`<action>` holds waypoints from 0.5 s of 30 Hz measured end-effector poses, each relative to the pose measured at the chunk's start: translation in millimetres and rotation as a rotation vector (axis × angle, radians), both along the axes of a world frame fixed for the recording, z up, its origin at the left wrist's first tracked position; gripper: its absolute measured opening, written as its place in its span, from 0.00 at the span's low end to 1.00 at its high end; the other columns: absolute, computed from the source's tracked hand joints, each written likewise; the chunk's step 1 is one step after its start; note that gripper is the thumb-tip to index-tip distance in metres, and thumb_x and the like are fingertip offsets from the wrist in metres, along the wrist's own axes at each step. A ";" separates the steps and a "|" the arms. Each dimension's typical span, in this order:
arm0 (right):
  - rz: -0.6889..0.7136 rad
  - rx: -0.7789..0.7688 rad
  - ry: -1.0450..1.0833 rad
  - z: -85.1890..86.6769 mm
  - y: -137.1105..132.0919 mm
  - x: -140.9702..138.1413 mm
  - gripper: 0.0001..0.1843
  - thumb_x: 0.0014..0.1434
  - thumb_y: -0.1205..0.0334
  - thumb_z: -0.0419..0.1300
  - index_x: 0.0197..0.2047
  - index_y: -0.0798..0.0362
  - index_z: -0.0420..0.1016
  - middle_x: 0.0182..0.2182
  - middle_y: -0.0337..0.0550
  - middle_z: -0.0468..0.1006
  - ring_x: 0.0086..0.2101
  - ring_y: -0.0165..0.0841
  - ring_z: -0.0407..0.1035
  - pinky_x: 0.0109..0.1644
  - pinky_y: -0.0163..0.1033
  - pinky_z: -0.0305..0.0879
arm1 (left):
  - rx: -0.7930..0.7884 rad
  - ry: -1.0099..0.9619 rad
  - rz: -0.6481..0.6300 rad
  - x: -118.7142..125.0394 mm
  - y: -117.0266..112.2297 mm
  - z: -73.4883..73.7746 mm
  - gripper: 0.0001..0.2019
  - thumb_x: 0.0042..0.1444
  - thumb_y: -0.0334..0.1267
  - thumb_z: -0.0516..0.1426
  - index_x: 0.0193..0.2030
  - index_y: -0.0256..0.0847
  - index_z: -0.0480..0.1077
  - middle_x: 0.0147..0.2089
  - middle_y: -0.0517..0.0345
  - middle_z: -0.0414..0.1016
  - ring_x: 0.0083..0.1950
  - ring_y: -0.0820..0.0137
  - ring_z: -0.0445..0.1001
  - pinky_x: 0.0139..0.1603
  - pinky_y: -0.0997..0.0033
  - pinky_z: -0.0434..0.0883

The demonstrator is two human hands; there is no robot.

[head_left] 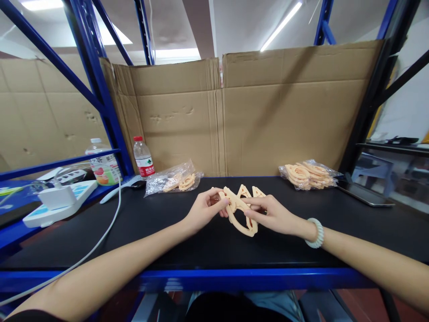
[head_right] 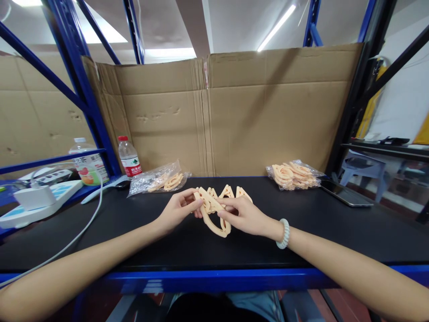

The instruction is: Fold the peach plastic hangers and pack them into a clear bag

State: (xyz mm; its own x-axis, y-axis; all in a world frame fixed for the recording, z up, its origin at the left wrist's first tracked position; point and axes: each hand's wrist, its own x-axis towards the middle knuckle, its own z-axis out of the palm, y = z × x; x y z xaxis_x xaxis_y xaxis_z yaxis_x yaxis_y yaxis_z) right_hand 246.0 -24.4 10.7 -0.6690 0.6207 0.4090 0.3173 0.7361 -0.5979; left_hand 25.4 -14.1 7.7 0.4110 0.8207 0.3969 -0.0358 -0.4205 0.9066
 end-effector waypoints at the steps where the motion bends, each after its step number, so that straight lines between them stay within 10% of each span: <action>1: -0.003 -0.005 -0.004 -0.3 -0.6 -0.8 0.20 0.64 0.55 0.51 0.54 0.56 0.71 0.17 0.32 0.64 0.19 0.24 0.54 0.23 0.31 0.55 | -0.004 0.008 -0.002 0.2 0.0 -0.2 0.14 0.53 0.43 0.61 0.38 0.33 0.68 0.26 0.60 0.72 0.24 0.75 0.72 0.27 0.76 0.71; 15: 0.015 -0.247 0.272 -3.5 -0.7 -14.5 0.21 0.59 0.55 0.58 0.54 0.50 0.60 0.25 0.35 0.73 0.21 0.26 0.68 0.24 0.32 0.68 | -0.109 0.107 -0.050 13.5 -3.8 -4.7 0.21 0.51 0.47 0.62 0.45 0.32 0.68 0.28 0.57 0.74 0.25 0.72 0.75 0.28 0.74 0.73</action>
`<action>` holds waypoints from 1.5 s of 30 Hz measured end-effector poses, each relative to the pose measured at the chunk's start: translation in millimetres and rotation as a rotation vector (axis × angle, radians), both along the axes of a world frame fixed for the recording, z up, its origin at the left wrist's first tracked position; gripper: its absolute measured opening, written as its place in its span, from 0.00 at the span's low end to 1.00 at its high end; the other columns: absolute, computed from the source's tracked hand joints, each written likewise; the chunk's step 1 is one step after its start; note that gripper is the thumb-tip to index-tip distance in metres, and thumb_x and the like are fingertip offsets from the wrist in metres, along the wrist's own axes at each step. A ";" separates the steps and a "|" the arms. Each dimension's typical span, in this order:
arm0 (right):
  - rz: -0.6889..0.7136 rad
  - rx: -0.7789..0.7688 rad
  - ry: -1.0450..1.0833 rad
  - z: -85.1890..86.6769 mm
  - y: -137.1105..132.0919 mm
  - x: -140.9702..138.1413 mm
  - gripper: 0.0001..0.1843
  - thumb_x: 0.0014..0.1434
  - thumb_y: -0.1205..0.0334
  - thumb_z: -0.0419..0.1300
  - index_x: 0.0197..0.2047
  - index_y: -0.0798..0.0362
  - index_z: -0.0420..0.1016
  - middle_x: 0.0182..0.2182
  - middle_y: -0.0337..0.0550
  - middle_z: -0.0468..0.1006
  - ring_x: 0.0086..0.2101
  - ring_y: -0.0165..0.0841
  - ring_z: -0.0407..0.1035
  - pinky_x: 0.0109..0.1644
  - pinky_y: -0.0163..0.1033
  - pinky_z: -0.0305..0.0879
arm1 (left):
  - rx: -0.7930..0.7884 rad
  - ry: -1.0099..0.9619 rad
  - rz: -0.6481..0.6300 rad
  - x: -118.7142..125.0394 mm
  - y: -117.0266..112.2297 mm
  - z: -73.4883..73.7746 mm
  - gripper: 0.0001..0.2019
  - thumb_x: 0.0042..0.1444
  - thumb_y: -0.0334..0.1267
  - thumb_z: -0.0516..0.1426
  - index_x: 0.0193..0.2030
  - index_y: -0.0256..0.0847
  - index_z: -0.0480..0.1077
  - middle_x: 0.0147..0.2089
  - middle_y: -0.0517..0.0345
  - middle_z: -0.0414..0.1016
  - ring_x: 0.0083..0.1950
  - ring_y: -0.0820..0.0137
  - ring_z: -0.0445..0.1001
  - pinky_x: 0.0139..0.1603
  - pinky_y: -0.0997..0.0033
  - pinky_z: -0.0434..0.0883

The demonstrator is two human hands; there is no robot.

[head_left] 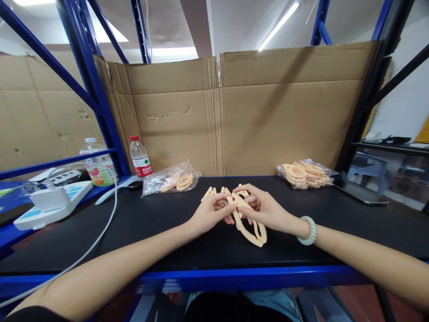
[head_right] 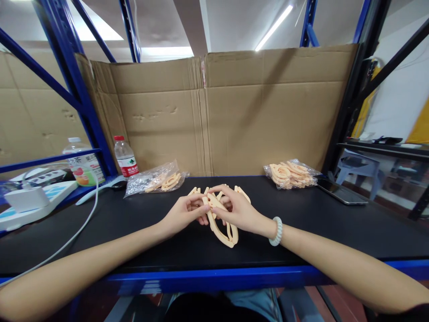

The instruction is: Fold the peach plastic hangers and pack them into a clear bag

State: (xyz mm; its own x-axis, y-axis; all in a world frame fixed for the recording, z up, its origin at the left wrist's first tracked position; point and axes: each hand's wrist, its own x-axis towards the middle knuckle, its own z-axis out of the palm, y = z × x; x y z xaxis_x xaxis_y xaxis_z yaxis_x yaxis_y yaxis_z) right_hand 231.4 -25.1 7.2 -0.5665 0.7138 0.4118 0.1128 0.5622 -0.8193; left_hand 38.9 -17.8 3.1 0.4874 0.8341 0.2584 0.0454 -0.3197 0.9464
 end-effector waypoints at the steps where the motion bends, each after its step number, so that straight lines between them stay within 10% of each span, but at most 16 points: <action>1: -0.012 -0.003 0.017 1.7 2.8 2.5 0.21 0.59 0.55 0.58 0.53 0.50 0.60 0.26 0.35 0.73 0.22 0.27 0.68 0.25 0.32 0.68 | 0.002 -0.002 0.022 -0.6 0.9 0.2 0.21 0.51 0.47 0.62 0.46 0.32 0.68 0.30 0.56 0.74 0.25 0.72 0.75 0.28 0.73 0.73; 8: -0.475 -0.073 0.068 8.0 60.7 60.8 0.20 0.57 0.59 0.56 0.53 0.51 0.61 0.22 0.36 0.72 0.21 0.29 0.68 0.21 0.30 0.62 | 0.173 0.047 0.161 -17.3 11.0 3.1 0.20 0.54 0.45 0.59 0.48 0.33 0.67 0.35 0.53 0.74 0.29 0.71 0.75 0.32 0.70 0.74; 15: -0.798 -0.023 -0.577 -22.7 106.3 95.2 0.17 0.58 0.63 0.49 0.51 0.54 0.64 0.28 0.42 0.75 0.25 0.29 0.69 0.27 0.32 0.61 | 0.460 0.296 0.290 -29.3 22.5 1.8 0.13 0.56 0.41 0.55 0.46 0.38 0.68 0.36 0.54 0.76 0.38 0.67 0.76 0.39 0.67 0.73; 32: -0.921 0.349 -1.081 -7.7 70.1 75.4 0.21 0.64 0.61 0.44 0.55 0.64 0.63 0.42 0.64 0.74 0.46 0.51 0.68 0.46 0.49 0.61 | 0.705 0.836 0.182 -29.8 12.7 -5.3 0.22 0.58 0.46 0.54 0.58 0.42 0.62 0.58 0.46 0.65 0.60 0.56 0.61 0.61 0.49 0.58; 39: -0.498 0.381 -0.901 -21.4 34.2 41.9 0.35 0.62 0.37 0.39 0.67 0.42 0.48 0.64 0.53 0.53 0.61 0.52 0.50 0.59 0.59 0.50 | 0.551 1.069 0.178 -26.7 3.8 -10.8 0.32 0.58 0.60 0.47 0.67 0.56 0.48 0.71 0.51 0.41 0.70 0.45 0.35 0.60 0.30 0.41; 45: -0.509 0.257 -0.943 -31.4 31.8 31.7 0.35 0.59 0.31 0.37 0.66 0.32 0.47 0.68 0.49 0.41 0.63 0.61 0.40 0.57 0.72 0.40 | 0.496 1.115 0.131 -23.6 5.5 -10.3 0.33 0.57 0.63 0.45 0.67 0.59 0.46 0.72 0.52 0.35 0.70 0.42 0.34 0.61 0.31 0.39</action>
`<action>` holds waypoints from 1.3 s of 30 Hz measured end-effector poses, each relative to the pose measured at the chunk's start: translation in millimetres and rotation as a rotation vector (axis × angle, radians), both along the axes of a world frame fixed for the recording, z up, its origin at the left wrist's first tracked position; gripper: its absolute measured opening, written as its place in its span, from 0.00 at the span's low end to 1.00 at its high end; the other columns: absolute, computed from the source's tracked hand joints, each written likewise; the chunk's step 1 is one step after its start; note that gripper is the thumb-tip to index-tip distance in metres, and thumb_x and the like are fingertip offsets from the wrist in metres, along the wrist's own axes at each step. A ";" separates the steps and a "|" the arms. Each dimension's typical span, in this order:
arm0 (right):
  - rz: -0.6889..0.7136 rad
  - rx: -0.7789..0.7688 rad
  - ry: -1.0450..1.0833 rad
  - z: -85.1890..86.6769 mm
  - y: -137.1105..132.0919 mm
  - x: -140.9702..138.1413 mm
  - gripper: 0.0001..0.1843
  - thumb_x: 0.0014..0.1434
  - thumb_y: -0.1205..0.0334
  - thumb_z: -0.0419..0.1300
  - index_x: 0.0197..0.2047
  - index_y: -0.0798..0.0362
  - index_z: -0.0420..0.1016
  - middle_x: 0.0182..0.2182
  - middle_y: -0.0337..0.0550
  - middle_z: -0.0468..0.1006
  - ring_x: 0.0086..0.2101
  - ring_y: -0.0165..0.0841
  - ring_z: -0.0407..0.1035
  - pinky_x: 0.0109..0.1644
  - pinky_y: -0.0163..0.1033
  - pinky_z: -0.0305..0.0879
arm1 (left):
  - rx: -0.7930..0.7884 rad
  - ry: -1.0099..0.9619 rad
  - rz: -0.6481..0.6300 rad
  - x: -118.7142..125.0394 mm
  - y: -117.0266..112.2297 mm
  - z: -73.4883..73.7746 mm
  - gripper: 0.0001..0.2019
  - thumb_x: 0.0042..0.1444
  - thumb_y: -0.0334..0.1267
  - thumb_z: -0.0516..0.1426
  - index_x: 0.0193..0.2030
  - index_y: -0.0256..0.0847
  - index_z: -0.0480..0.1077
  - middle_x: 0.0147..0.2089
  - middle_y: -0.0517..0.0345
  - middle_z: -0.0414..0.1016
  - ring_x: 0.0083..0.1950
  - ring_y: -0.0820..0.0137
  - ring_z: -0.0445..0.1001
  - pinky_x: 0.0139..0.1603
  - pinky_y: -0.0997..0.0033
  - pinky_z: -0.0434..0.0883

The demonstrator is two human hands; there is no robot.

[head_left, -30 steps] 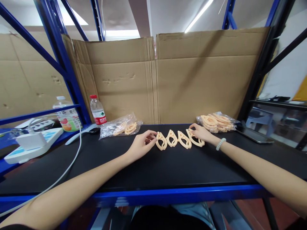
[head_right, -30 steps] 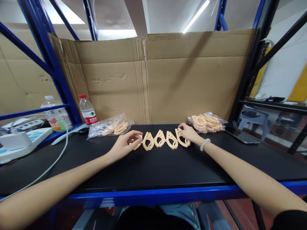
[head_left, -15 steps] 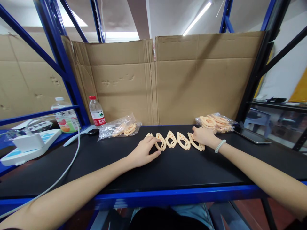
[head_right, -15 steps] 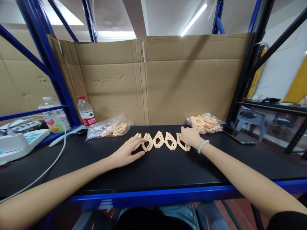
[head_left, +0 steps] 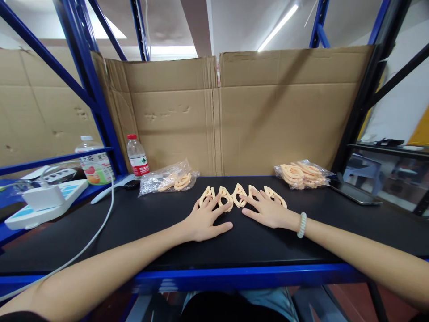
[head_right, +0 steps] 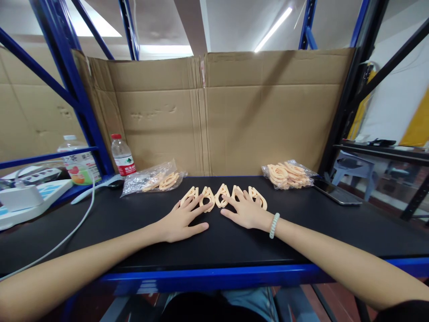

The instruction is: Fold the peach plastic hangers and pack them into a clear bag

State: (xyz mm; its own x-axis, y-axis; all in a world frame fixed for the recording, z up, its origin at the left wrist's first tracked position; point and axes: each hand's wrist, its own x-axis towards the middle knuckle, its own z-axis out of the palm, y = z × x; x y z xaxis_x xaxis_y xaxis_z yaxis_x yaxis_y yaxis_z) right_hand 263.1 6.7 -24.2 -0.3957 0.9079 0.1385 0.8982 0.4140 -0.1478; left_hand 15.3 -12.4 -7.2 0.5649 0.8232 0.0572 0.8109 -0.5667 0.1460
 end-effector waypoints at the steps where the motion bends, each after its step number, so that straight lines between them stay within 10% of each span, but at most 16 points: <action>1: -0.001 -0.002 0.000 -0.3 3.1 0.0 0.36 0.59 0.31 0.37 0.66 0.33 0.47 0.68 0.50 0.41 0.63 0.61 0.40 0.57 0.72 0.40 | 0.001 -0.001 0.007 0.7 1.8 0.2 0.33 0.57 0.64 0.45 0.67 0.58 0.46 0.72 0.51 0.35 0.70 0.42 0.34 0.61 0.31 0.39; 15: -0.097 -0.029 -0.023 6.8 78.4 -21.1 0.36 0.58 0.31 0.36 0.66 0.34 0.50 0.67 0.52 0.44 0.62 0.59 0.46 0.56 0.72 0.39 | 0.021 0.027 0.090 1.8 83.1 -1.1 0.35 0.54 0.69 0.40 0.67 0.61 0.47 0.72 0.52 0.35 0.69 0.42 0.39 0.61 0.32 0.40; 24: -0.101 0.082 -0.036 -2.1 82.8 -22.0 0.37 0.60 0.33 0.37 0.67 0.40 0.47 0.66 0.54 0.47 0.63 0.56 0.41 0.59 0.67 0.39 | 0.046 -0.023 0.085 1.7 90.4 -6.6 0.34 0.56 0.66 0.41 0.67 0.57 0.46 0.72 0.52 0.37 0.70 0.45 0.37 0.60 0.30 0.39; 30: -0.048 0.433 -0.002 -1.8 71.2 -23.4 0.33 0.64 0.41 0.38 0.67 0.47 0.51 0.65 0.55 0.51 0.65 0.50 0.35 0.61 0.65 0.35 | 0.493 -0.025 0.021 -14.7 81.2 2.5 0.27 0.60 0.48 0.48 0.65 0.47 0.54 0.68 0.49 0.53 0.70 0.53 0.44 0.65 0.39 0.32; 39: 0.095 0.414 0.116 -4.2 39.2 -9.4 0.22 0.65 0.50 0.43 0.54 0.51 0.66 0.61 0.53 0.59 0.62 0.44 0.47 0.63 0.58 0.42 | 0.784 0.004 0.512 -67.0 100.2 26.7 0.23 0.56 0.42 0.50 0.57 0.35 0.63 0.64 0.38 0.57 0.64 0.43 0.51 0.61 0.39 0.46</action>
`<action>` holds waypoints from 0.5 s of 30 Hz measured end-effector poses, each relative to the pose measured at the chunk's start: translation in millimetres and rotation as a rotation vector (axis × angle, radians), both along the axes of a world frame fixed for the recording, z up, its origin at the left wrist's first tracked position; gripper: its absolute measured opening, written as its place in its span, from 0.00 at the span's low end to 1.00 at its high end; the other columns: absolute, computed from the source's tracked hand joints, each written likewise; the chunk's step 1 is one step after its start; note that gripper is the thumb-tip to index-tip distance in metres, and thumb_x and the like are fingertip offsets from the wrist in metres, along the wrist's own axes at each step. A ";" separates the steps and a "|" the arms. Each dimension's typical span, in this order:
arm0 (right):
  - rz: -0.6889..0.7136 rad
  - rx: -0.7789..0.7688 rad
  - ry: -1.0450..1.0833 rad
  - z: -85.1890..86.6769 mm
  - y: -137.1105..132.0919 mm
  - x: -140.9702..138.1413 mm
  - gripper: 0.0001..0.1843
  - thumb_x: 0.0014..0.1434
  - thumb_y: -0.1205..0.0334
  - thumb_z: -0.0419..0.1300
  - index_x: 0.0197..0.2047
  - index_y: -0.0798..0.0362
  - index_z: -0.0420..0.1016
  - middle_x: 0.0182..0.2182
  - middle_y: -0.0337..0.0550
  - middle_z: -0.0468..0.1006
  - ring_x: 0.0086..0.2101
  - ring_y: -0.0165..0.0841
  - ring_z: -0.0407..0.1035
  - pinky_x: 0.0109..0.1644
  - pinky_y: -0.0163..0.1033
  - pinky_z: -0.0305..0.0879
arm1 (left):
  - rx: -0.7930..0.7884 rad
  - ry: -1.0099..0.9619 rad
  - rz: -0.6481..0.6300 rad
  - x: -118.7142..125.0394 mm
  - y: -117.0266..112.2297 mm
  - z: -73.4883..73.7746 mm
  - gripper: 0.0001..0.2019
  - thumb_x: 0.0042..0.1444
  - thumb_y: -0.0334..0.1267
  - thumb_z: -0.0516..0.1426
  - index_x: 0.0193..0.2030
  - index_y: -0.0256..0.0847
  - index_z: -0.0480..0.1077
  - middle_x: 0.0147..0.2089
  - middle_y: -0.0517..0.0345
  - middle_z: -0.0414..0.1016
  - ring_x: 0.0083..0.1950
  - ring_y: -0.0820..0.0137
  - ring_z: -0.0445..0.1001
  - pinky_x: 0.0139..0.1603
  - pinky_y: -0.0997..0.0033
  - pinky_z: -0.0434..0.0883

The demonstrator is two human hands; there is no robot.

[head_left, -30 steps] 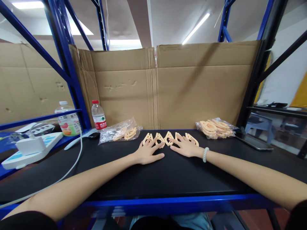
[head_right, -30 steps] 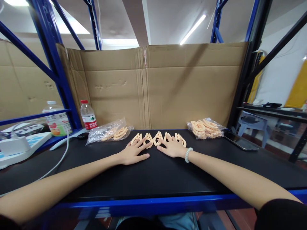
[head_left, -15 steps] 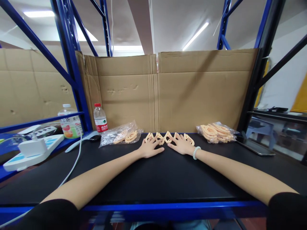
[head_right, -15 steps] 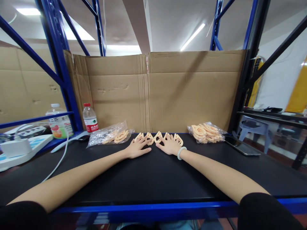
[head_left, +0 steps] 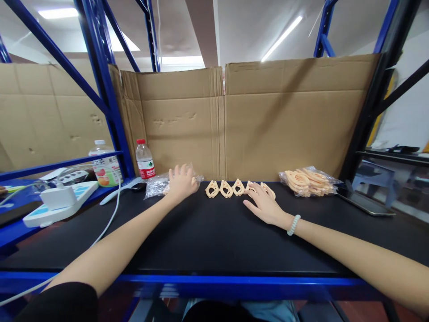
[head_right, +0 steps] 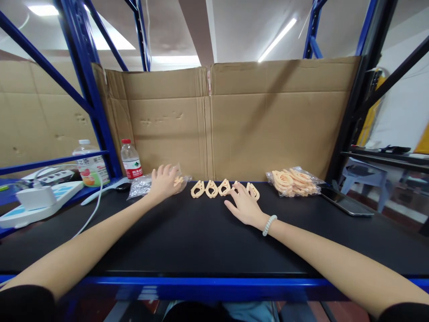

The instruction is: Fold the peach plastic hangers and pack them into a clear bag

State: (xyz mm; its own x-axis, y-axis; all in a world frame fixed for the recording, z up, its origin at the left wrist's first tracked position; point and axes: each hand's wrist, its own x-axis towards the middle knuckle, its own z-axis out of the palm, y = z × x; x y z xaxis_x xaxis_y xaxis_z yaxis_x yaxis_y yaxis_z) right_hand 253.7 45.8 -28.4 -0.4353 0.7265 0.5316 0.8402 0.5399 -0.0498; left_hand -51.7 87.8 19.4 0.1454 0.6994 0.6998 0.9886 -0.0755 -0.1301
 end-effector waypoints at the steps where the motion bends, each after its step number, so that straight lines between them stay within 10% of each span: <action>1: 0.005 -0.012 0.022 -0.1 0.0 1.1 0.21 0.65 0.50 0.44 0.53 0.50 0.67 0.60 0.52 0.60 0.62 0.43 0.48 0.62 0.57 0.42 | -0.016 0.008 0.039 -3.4 2.4 -2.0 0.23 0.55 0.43 0.51 0.56 0.34 0.64 0.64 0.37 0.56 0.64 0.41 0.51 0.60 0.39 0.49; 15: 0.080 0.056 0.222 5.9 12.6 6.6 0.15 0.63 0.53 0.48 0.40 0.50 0.73 0.52 0.49 0.69 0.54 0.42 0.60 0.58 0.54 0.53 | -0.040 0.058 -0.022 -0.9 0.6 16.1 0.13 0.58 0.31 0.45 0.45 0.34 0.68 0.42 0.43 0.74 0.46 0.56 0.72 0.47 0.58 0.67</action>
